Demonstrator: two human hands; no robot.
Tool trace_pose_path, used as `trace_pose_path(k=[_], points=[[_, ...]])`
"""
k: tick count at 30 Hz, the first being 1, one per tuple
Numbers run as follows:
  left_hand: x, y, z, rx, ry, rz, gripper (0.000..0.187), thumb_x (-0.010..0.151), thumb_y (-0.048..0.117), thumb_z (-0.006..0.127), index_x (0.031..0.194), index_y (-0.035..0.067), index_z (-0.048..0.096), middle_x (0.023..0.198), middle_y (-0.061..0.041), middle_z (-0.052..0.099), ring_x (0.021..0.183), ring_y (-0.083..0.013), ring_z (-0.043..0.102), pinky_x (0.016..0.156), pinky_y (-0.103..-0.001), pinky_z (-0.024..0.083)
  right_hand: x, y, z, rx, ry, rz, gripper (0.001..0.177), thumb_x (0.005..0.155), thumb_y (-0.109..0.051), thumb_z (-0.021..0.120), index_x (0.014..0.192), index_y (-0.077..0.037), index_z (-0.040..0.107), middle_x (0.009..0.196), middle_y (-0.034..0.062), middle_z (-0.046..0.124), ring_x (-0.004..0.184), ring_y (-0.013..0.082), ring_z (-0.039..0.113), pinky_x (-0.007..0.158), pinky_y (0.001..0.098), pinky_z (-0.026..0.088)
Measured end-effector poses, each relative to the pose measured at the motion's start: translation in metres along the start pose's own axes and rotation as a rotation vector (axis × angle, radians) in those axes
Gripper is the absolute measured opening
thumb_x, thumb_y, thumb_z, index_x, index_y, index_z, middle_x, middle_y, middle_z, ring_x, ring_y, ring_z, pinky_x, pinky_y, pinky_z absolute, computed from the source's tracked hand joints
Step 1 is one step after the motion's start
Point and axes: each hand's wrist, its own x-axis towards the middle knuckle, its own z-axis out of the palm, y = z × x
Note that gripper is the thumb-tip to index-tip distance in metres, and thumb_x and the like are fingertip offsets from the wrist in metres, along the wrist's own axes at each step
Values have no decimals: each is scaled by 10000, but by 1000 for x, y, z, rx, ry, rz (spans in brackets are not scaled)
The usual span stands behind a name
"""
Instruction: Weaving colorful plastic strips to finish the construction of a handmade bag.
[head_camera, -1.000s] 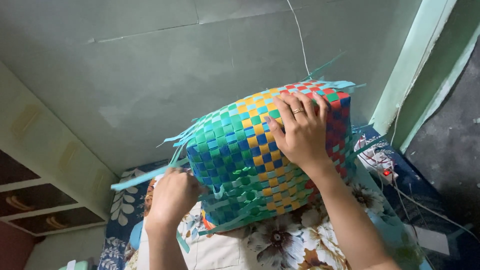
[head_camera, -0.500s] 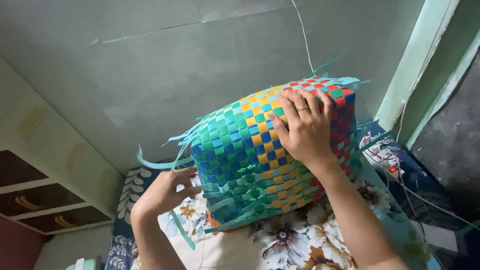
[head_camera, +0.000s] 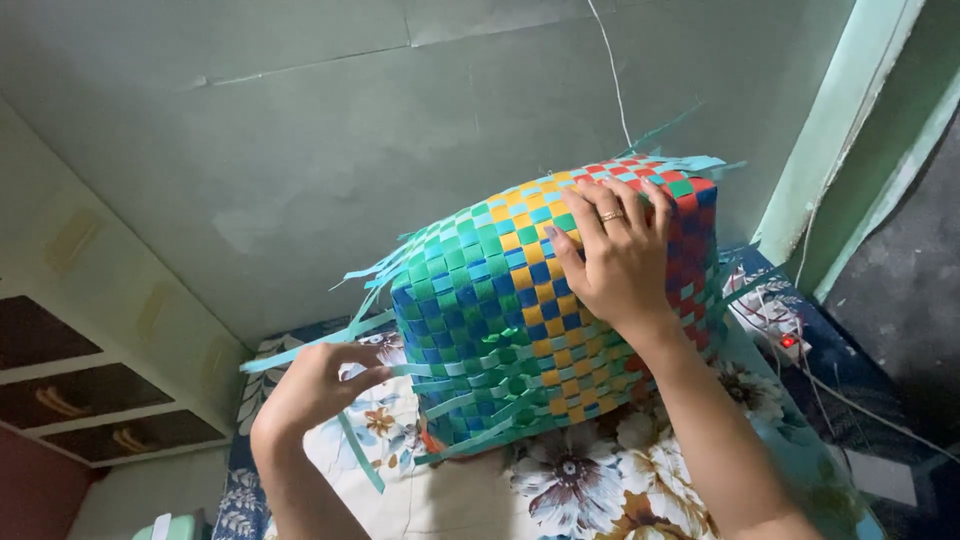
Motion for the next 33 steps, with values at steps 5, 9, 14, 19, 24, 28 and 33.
trace_pose_path(k=[5,9,14,19,24,28,33], points=[[-16,-5,10,246,188,-126,380,858,532,719,1105,255,804,1071,-13,820,1048,-298,757,933,-465,585,1,-2,-1,5,20,6,401,1065,-401,563,1237,-75,722,1176,137,661,1221,321,588,1148,583,287],[-23,38,14,257,753,232,306,939,267,758,1180,80,733,1118,-135,750,1050,-342,716,928,-475,558,2,-3,-1,8,34,-1,394,1060,-392,572,1238,-73,718,1180,138,659,1216,327,587,1139,585,298],[-15,56,25,213,746,468,394,980,283,668,1305,66,620,1342,-122,663,1271,-309,592,1104,-558,380,11,-11,-20,-9,-14,4,384,1057,-317,551,1267,-46,724,1256,106,687,1197,315,587,1113,542,339],[3,68,37,165,683,543,544,986,345,665,1428,87,482,1543,-146,486,1421,-337,471,1150,-562,314,11,-11,-20,-15,-23,8,390,1053,-323,539,1266,-52,723,1248,106,691,1191,315,588,1115,540,346],[27,64,51,219,685,441,574,1040,466,508,1470,92,442,1502,-126,497,1389,-302,482,1198,-621,200,9,-7,-21,-24,-65,-5,416,1061,-359,542,1304,-62,705,1282,105,683,1227,311,573,1127,539,334],[23,68,48,224,694,458,584,1022,463,550,1447,70,471,1476,-137,528,1364,-305,509,1202,-596,224,13,16,-34,112,-139,-9,420,984,-371,678,1273,-68,709,1272,123,666,1177,313,595,1090,518,356],[25,69,46,253,731,437,476,1041,425,538,1386,97,522,1399,-104,581,1266,-302,576,1208,-622,200,5,61,-66,259,14,199,204,1069,-132,736,1197,27,742,1221,180,649,1210,349,580,1103,447,366]])
